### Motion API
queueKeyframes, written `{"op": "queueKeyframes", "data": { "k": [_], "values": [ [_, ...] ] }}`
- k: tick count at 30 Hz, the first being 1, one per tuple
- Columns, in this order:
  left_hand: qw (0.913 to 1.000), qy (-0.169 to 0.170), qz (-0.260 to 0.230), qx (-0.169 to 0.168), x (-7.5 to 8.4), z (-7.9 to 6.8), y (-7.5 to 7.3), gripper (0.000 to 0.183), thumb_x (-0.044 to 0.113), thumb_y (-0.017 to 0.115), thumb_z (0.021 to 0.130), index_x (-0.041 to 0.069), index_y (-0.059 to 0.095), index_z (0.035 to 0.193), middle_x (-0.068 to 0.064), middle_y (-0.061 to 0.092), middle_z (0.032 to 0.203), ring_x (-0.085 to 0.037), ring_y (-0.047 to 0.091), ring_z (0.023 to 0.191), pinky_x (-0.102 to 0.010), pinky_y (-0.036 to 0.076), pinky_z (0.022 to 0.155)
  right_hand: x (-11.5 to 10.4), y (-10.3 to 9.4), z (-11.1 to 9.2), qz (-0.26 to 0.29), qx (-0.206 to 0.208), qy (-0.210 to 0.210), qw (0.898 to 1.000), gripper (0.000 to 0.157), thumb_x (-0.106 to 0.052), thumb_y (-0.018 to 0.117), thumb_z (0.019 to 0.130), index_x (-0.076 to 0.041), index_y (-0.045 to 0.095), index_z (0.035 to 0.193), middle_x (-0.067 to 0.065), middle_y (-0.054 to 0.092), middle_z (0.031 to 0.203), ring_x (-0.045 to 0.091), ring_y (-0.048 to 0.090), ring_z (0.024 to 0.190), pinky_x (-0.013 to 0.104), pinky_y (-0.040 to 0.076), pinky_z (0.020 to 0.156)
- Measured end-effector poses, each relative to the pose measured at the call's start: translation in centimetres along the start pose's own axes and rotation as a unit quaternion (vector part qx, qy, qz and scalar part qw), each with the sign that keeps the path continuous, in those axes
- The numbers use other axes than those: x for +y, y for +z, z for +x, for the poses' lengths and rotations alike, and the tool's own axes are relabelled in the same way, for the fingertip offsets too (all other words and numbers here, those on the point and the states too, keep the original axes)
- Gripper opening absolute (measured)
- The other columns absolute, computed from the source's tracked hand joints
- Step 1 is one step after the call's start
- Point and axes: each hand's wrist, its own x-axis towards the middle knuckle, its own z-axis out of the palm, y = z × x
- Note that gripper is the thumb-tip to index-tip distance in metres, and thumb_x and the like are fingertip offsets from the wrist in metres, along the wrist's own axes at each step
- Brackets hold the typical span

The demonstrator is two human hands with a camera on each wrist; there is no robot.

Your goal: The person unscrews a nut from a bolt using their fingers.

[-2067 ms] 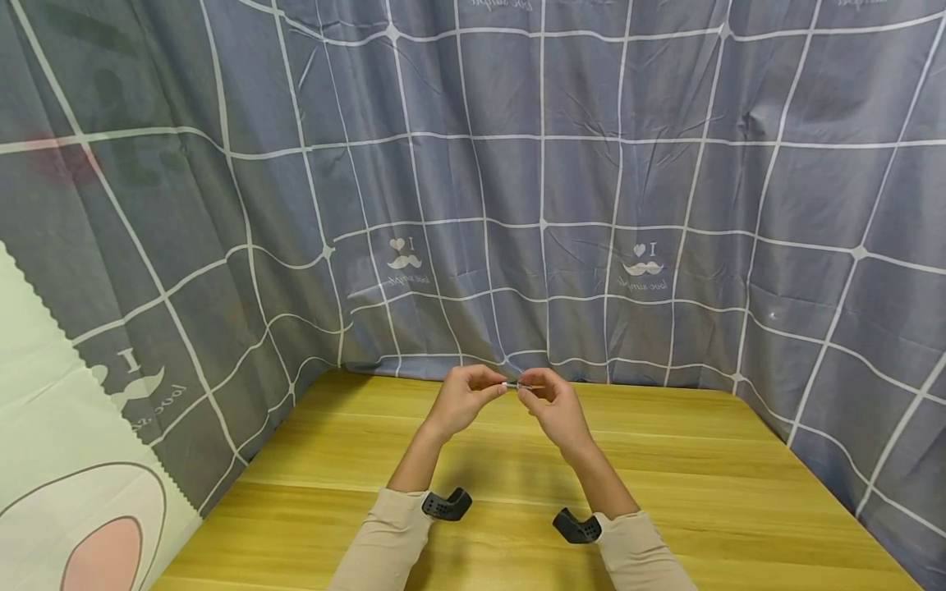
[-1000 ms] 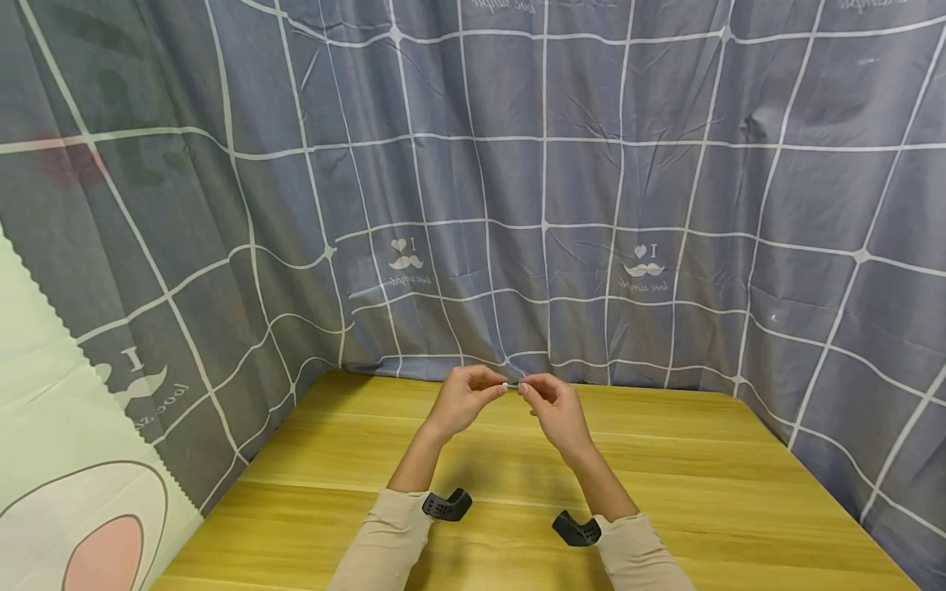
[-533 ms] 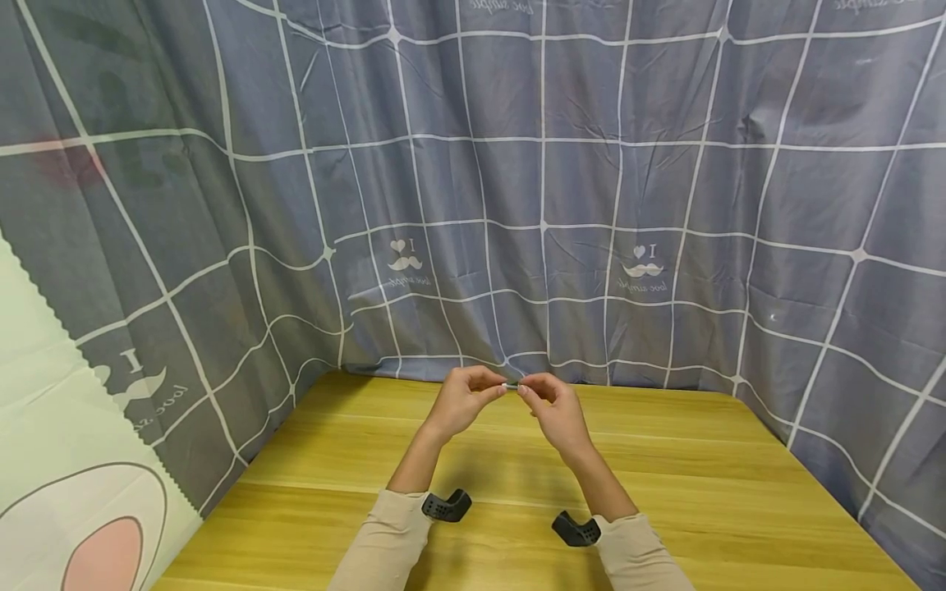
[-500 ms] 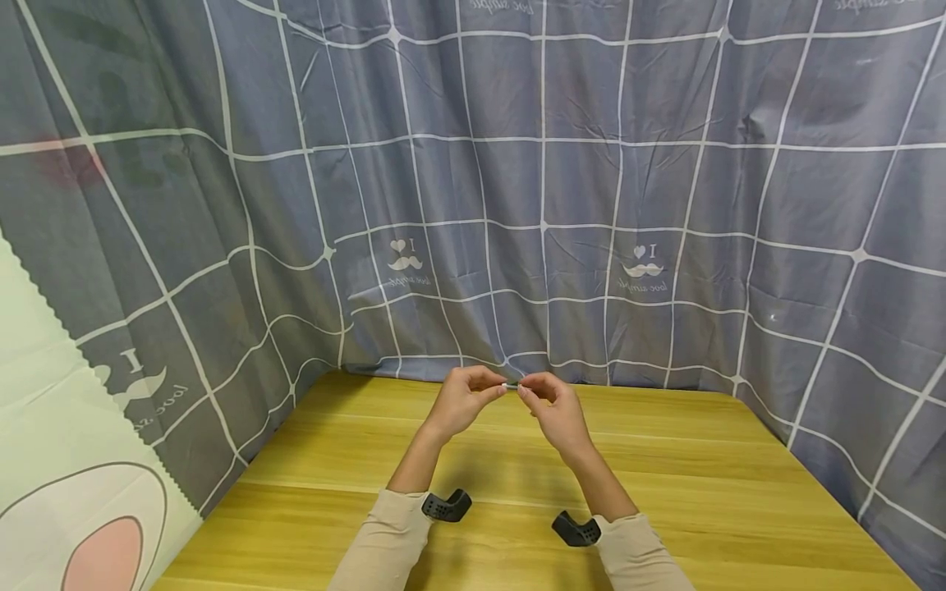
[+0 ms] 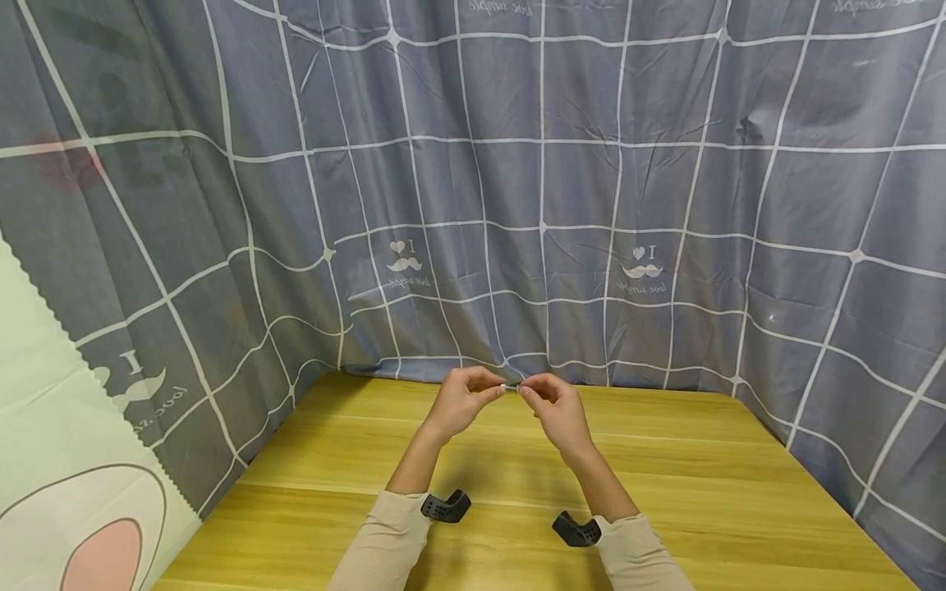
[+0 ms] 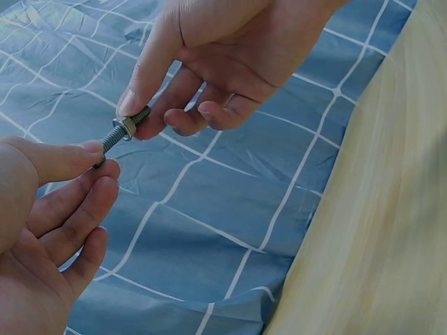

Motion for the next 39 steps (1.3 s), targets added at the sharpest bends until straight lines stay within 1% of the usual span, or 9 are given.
{"op": "queueKeyframes", "data": {
  "k": [3,6,10,13,16,21,28,34,39],
  "values": [
    [1.0,0.002,0.002,0.001,-0.1,0.0,0.1,0.01,0.003,0.074,0.095,-0.001,0.078,0.104,-0.008,0.076,0.1,-0.022,0.07,0.091,-0.037,0.056,0.081,0.0,-0.1,-0.1,-0.003,-0.004,-0.005,1.0,0.011,0.003,0.067,0.099,0.01,0.069,0.106,0.02,0.068,0.098,0.025,0.059,0.085,0.026,0.049,0.069],
    [1.0,0.007,0.003,0.005,0.4,-0.1,0.1,0.009,0.002,0.074,0.095,-0.002,0.078,0.103,-0.009,0.076,0.099,-0.021,0.07,0.089,-0.036,0.056,0.08,-0.2,-0.1,-0.1,-0.001,-0.007,0.009,1.0,0.015,0.001,0.067,0.1,0.011,0.069,0.111,0.02,0.068,0.1,0.032,0.061,0.089,0.026,0.049,0.069],
    [1.0,0.006,0.001,0.004,0.5,-0.2,0.1,0.01,0.002,0.074,0.095,-0.001,0.078,0.103,-0.009,0.076,0.099,-0.022,0.071,0.09,-0.036,0.056,0.08,-0.2,0.0,-0.1,0.0,-0.009,0.026,1.0,0.016,-0.002,0.065,0.102,0.011,0.07,0.111,0.019,0.07,0.1,0.032,0.061,0.09,0.027,0.05,0.071],
    [1.0,0.004,-0.001,0.0,0.0,-0.1,0.1,0.011,0.004,0.074,0.096,-0.001,0.078,0.105,-0.008,0.076,0.1,-0.022,0.071,0.091,-0.037,0.056,0.081,0.0,0.0,0.0,-0.003,-0.01,0.016,1.0,0.013,0.0,0.066,0.101,0.01,0.071,0.108,0.02,0.07,0.099,0.028,0.061,0.088,0.027,0.051,0.072],
    [1.0,0.003,0.0,0.0,-0.2,0.0,0.1,0.012,0.003,0.074,0.096,-0.003,0.077,0.105,-0.008,0.076,0.1,-0.022,0.071,0.091,-0.037,0.056,0.081,0.1,0.0,0.0,0.001,-0.016,0.003,1.0,0.012,0.003,0.066,0.099,0.011,0.069,0.108,0.021,0.068,0.102,0.033,0.061,0.09,0.027,0.05,0.072],
    [1.0,0.0,0.001,0.002,-0.3,-0.1,0.1,0.01,0.003,0.074,0.095,-0.002,0.078,0.104,-0.008,0.076,0.099,-0.021,0.07,0.089,-0.036,0.056,0.079,0.0,0.0,-0.1,0.005,-0.019,0.003,1.0,0.016,0.004,0.066,0.099,0.011,0.066,0.113,0.019,0.067,0.107,0.03,0.063,0.094,0.031,0.052,0.074],
    [1.0,0.001,-0.008,0.002,-0.1,-0.1,0.2,0.008,0.004,0.075,0.095,0.002,0.078,0.102,-0.007,0.076,0.098,-0.021,0.07,0.089,-0.035,0.056,0.079,-0.1,0.0,-0.1,-0.007,-0.02,0.021,1.0,0.017,-0.001,0.064,0.103,0.011,0.069,0.114,0.025,0.068,0.101,0.021,0.061,0.086,0.036,0.053,0.074],
    [1.0,0.003,-0.005,0.008,-0.2,0.0,0.4,0.009,0.001,0.075,0.094,-0.002,0.077,0.102,-0.011,0.076,0.098,-0.027,0.069,0.088,-0.032,0.054,0.075,-0.1,0.0,-0.1,0.003,-0.024,0.004,1.0,0.018,0.004,0.066,0.099,0.012,0.066,0.115,0.022,0.066,0.11,0.032,0.064,0.096,0.03,0.051,0.073],
    [1.0,0.002,0.001,0.004,0.7,-0.1,0.4,0.009,-0.004,0.072,0.094,-0.008,0.075,0.102,-0.018,0.074,0.098,-0.033,0.069,0.088,-0.03,0.053,0.074,-0.2,0.0,-0.1,-0.006,-0.022,0.016,1.0,0.02,-0.002,0.066,0.101,0.011,0.067,0.116,0.019,0.068,0.106,0.036,0.063,0.095,0.038,0.053,0.074]
  ]
}}
